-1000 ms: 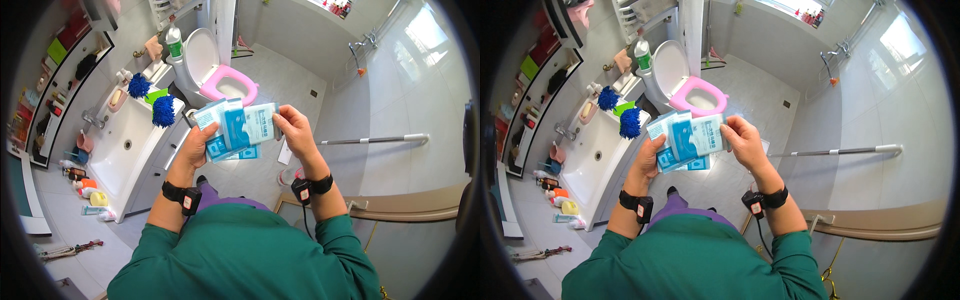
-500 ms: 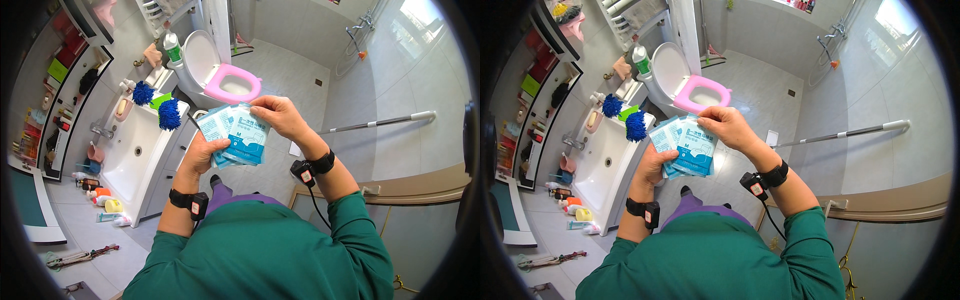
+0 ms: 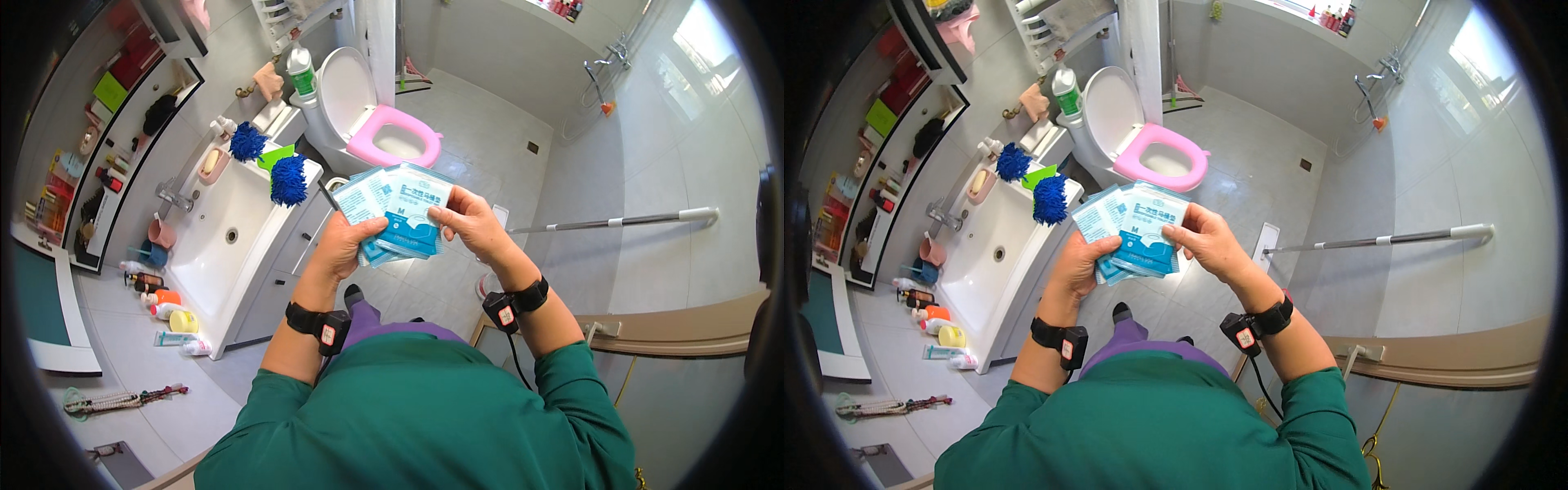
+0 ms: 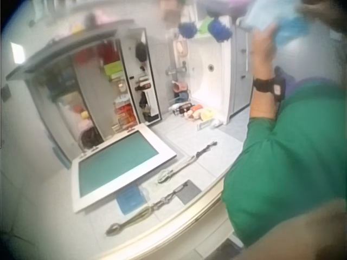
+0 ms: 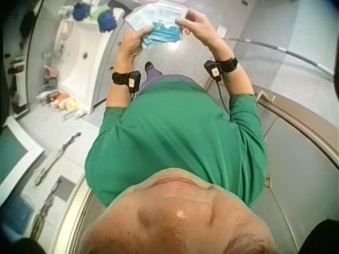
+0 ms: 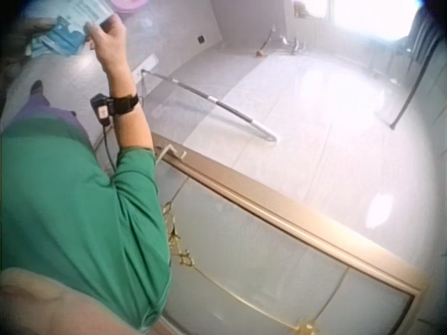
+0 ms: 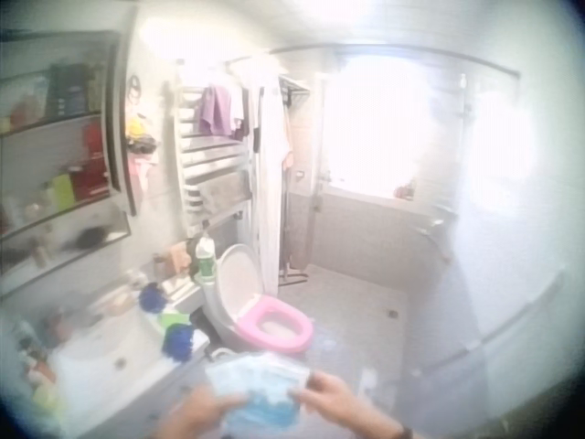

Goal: The person uses a flexible drain snake to clear a clogged bathroom sink drain. They insert the snake into the drain, push it through, and then pull it out. The person then coils the snake and places it back in a drawer.

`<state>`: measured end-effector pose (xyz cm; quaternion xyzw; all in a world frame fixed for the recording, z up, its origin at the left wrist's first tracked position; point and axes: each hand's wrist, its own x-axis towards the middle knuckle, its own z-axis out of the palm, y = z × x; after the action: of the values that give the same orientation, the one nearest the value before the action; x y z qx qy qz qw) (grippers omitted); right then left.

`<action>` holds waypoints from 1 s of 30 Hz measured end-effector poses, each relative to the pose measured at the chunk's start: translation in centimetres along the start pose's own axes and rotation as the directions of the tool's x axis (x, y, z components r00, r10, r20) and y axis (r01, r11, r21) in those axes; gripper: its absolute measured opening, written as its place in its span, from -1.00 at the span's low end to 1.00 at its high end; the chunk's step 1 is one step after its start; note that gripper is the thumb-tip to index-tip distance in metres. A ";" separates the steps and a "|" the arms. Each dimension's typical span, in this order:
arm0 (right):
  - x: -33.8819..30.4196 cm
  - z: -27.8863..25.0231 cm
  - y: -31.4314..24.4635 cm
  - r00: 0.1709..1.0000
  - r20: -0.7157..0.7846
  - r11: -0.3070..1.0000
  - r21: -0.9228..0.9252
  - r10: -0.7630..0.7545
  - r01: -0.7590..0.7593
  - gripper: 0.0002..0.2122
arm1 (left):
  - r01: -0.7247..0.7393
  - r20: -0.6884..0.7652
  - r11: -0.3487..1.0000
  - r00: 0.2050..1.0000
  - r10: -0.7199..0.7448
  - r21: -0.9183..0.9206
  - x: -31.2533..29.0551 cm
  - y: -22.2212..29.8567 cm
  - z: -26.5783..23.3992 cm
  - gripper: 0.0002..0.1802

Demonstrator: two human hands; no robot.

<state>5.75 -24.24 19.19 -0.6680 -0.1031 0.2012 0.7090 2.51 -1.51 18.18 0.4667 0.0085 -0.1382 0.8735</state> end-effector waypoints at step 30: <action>15.5 15.5 18.7 0.688 0.199 0.646 0.237 0.698 -0.725 -0.60 | 0.283 -0.526 0.959 0.820 -0.226 0.029 0.1 -11.7 -23.4 -0.49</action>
<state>10.51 -3.18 0.11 -0.5302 0.1673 0.5062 0.6593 2.39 11.46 -4.51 0.5269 0.2979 -0.1233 0.7864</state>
